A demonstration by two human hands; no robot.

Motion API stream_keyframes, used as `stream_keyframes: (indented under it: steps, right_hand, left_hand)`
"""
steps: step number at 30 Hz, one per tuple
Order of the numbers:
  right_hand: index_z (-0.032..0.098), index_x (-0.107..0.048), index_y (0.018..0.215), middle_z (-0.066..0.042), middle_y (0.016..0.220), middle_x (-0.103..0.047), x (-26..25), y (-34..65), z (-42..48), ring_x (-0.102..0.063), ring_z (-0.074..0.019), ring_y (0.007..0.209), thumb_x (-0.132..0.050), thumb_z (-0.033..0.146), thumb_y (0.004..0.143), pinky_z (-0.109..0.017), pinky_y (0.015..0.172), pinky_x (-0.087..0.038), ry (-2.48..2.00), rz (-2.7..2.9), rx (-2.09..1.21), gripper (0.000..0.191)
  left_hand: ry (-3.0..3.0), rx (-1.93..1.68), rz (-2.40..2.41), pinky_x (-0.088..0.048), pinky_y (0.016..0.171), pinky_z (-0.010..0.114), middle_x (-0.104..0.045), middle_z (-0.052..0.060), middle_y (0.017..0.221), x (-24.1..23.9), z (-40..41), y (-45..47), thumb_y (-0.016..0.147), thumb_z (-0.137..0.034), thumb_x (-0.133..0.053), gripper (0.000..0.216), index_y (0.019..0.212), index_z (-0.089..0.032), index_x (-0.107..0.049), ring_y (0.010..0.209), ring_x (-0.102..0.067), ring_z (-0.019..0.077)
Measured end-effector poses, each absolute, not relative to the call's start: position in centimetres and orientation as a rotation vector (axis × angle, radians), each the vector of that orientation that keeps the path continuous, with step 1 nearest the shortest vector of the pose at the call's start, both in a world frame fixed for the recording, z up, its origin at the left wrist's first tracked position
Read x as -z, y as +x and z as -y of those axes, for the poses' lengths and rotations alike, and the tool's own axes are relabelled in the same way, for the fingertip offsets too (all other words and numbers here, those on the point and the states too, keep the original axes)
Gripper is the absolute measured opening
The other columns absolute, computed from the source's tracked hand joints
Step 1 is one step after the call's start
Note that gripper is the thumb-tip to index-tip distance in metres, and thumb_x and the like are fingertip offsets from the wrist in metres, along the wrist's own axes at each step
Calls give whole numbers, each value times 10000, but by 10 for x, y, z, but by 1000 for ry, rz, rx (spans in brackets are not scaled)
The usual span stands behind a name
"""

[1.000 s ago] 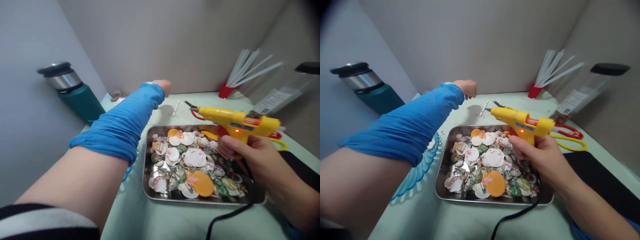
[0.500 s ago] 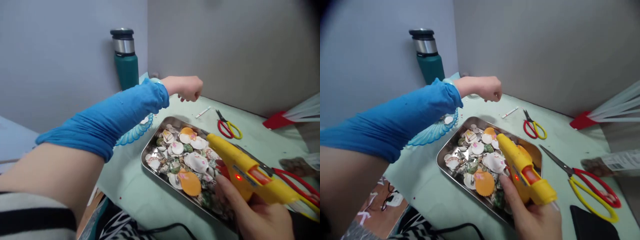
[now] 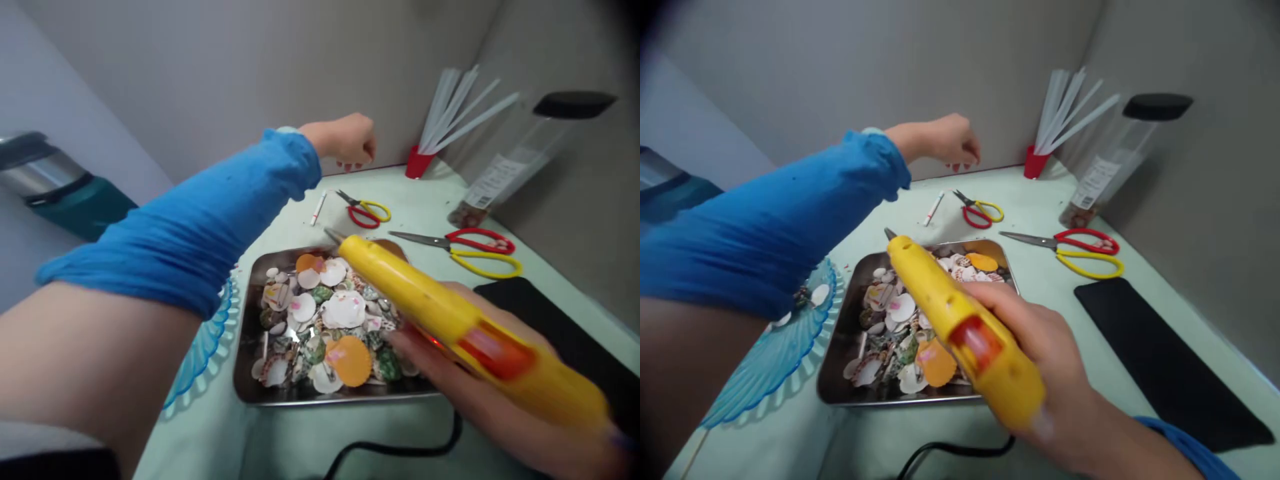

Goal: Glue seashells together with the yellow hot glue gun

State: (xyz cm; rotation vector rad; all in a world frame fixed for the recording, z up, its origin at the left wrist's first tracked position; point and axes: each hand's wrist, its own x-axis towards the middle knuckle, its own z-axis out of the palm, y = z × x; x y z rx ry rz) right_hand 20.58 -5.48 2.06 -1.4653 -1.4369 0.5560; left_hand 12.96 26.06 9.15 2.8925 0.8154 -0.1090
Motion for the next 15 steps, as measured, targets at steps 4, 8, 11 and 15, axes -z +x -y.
stream_keyframes:
  steps: [4, 8, 11, 15]
  right_hand:
    - [222, -690, 902, -35, 819, -714, -16, 218, 43, -676, -225, 731, -658, 427, 705, -279, 597, -565, -1471, 1605, -626, 286]
    - [222, -679, 803, -30, 717, -706, -5, 228, 31, -665, -209, 613, -621, 445, 726, -243, 473, -531, -1455, 1651, -581, 243]
    - [208, -673, 813, -35, 669, -691, 1, 229, 29, -655, -212, 570, -616, 458, 730, -255, 474, -532, -1508, 1703, -580, 270]
    - [205, -664, 865, -45, 716, -695, 5, 225, 38, -659, -220, 607, -629, 466, 719, -264, 506, -538, -1558, 1754, -521, 301]
  left_hand:
    - [2875, 9, -774, -412, 671, 242, -678, 27, 744, -96, -223, 87, 762, -238, -523, 276, 955, -155, -702, 619, -587, 109]
    - [2634, -35, -1153, -400, 754, 244, -682, 23, 801, -99, -185, 28, 753, -235, -535, 306, 1010, -181, -693, 819, -622, 161]
    - [2466, -104, -1328, -396, 770, 246, -683, 23, 810, -101, -165, 1, 740, -234, -551, 305, 1004, -186, -695, 881, -620, 182]
    - [2470, -173, -1300, -407, 739, 242, -677, 16, 784, -96, -158, -4, 734, -222, -551, 270, 952, -179, -704, 799, -628, 162]
